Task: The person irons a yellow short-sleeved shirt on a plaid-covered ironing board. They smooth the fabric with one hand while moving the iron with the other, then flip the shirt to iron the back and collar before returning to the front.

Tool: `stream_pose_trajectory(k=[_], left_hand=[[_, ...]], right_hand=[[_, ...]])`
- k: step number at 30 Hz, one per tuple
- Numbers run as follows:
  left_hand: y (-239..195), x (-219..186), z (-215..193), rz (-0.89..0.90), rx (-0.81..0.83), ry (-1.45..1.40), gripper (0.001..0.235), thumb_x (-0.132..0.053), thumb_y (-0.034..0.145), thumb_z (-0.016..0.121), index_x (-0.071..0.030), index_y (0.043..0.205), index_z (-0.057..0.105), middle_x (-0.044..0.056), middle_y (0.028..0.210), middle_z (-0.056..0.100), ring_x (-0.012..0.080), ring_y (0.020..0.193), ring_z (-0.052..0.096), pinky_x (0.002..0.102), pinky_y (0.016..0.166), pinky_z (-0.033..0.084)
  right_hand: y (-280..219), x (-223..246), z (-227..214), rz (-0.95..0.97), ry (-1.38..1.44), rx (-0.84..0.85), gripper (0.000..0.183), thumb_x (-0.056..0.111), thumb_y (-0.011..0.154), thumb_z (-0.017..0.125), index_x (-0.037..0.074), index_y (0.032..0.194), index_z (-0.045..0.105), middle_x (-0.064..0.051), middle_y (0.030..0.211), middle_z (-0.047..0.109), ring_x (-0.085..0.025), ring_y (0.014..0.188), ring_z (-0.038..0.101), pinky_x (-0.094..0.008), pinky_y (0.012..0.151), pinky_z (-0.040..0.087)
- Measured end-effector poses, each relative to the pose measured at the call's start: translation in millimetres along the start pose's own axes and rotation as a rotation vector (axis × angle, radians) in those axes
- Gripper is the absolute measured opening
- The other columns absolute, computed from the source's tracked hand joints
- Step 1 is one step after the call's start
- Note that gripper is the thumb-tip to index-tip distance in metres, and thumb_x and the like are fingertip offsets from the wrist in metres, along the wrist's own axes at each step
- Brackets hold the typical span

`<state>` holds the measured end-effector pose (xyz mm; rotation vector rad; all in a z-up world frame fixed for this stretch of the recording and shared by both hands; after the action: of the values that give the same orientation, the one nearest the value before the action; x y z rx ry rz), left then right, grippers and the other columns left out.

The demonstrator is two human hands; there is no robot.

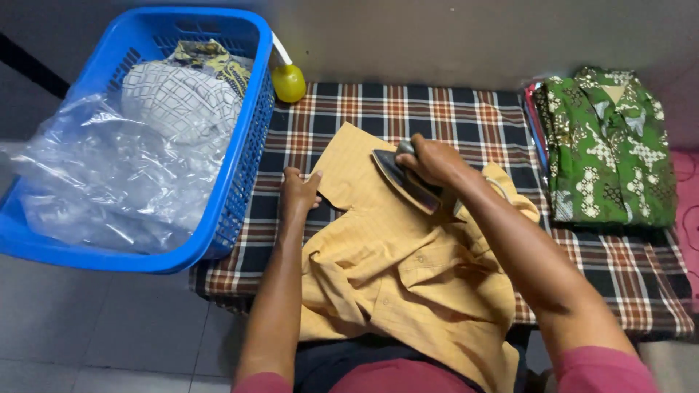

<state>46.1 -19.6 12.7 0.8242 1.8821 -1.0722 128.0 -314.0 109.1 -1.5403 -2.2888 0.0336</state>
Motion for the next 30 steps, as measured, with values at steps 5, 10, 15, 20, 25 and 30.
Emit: stream_pose_trajectory(k=[5, 10, 15, 20, 25, 30], left_hand=[[35, 42, 17, 0.081, -0.052, -0.234, 0.069, -0.015, 0.087, 0.078, 0.009, 0.141, 0.041, 0.026, 0.104, 0.058, 0.0305, 0.081, 0.071, 0.034, 0.061, 0.066], [46, 62, 21, 0.217, -0.115, -0.327, 0.056, -0.008, 0.086, 0.077, 0.006, 0.135, 0.053, 0.022, 0.092, 0.063, 0.019, 0.07, 0.062, 0.028, 0.055, 0.057], [57, 60, 11, 0.412, -0.178, -0.053, 0.043, -0.013, 0.088, 0.073, -0.003, 0.128, 0.062, 0.022, 0.087, 0.069, 0.0295, 0.06, 0.068, 0.037, 0.048, 0.059], [53, 62, 11, 0.386, -0.029, -0.297, 0.048, -0.006, 0.09, 0.073, 0.0, 0.134, 0.054, 0.02, 0.085, 0.068, 0.0183, 0.053, 0.063, 0.025, 0.037, 0.055], [54, 64, 11, 0.437, -0.053, -0.261, 0.042, -0.005, 0.091, 0.072, 0.001, 0.129, 0.057, 0.019, 0.083, 0.069, 0.0186, 0.047, 0.064, 0.024, 0.031, 0.052], [49, 64, 4, 0.453, -0.139, -0.247, 0.042, -0.009, 0.091, 0.074, 0.005, 0.127, 0.058, 0.021, 0.089, 0.069, 0.0226, 0.057, 0.067, 0.027, 0.038, 0.055]], right_hand=[[-7, 21, 24, 0.077, 0.045, 0.052, 0.048, 0.049, 0.101, 0.054, 0.009, 0.126, 0.052, -0.03, 0.111, 0.071, -0.049, 0.109, 0.069, -0.062, 0.093, 0.053], [65, 16, 38, 0.099, 0.059, -0.04, 0.054, 0.057, 0.101, 0.051, 0.009, 0.125, 0.053, -0.03, 0.112, 0.071, -0.05, 0.109, 0.068, -0.064, 0.091, 0.053], [102, 19, 41, 0.078, 0.088, -0.055, 0.062, 0.062, 0.1, 0.047, 0.007, 0.128, 0.053, -0.03, 0.113, 0.069, -0.05, 0.109, 0.068, -0.065, 0.09, 0.053], [47, 49, 27, 0.032, 0.096, 0.073, 0.057, 0.054, 0.1, 0.05, 0.003, 0.126, 0.055, -0.031, 0.112, 0.07, -0.052, 0.109, 0.068, -0.066, 0.091, 0.053], [67, 75, 18, -0.027, 0.085, 0.002, 0.05, 0.049, 0.103, 0.049, 0.003, 0.123, 0.055, -0.031, 0.108, 0.071, -0.052, 0.106, 0.069, -0.065, 0.088, 0.053], [74, 80, 35, -0.179, 0.073, 0.133, 0.05, 0.05, 0.1, 0.052, 0.006, 0.123, 0.054, -0.031, 0.11, 0.07, -0.052, 0.11, 0.067, -0.065, 0.093, 0.052]])
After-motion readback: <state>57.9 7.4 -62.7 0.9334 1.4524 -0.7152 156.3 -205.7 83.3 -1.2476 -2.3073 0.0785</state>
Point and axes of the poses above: each hand's wrist, its own y-axis towards the middle knuckle, its own z-axis out of the palm, x = y × z, the point moved 6 cm from there along y, towards the middle knuckle
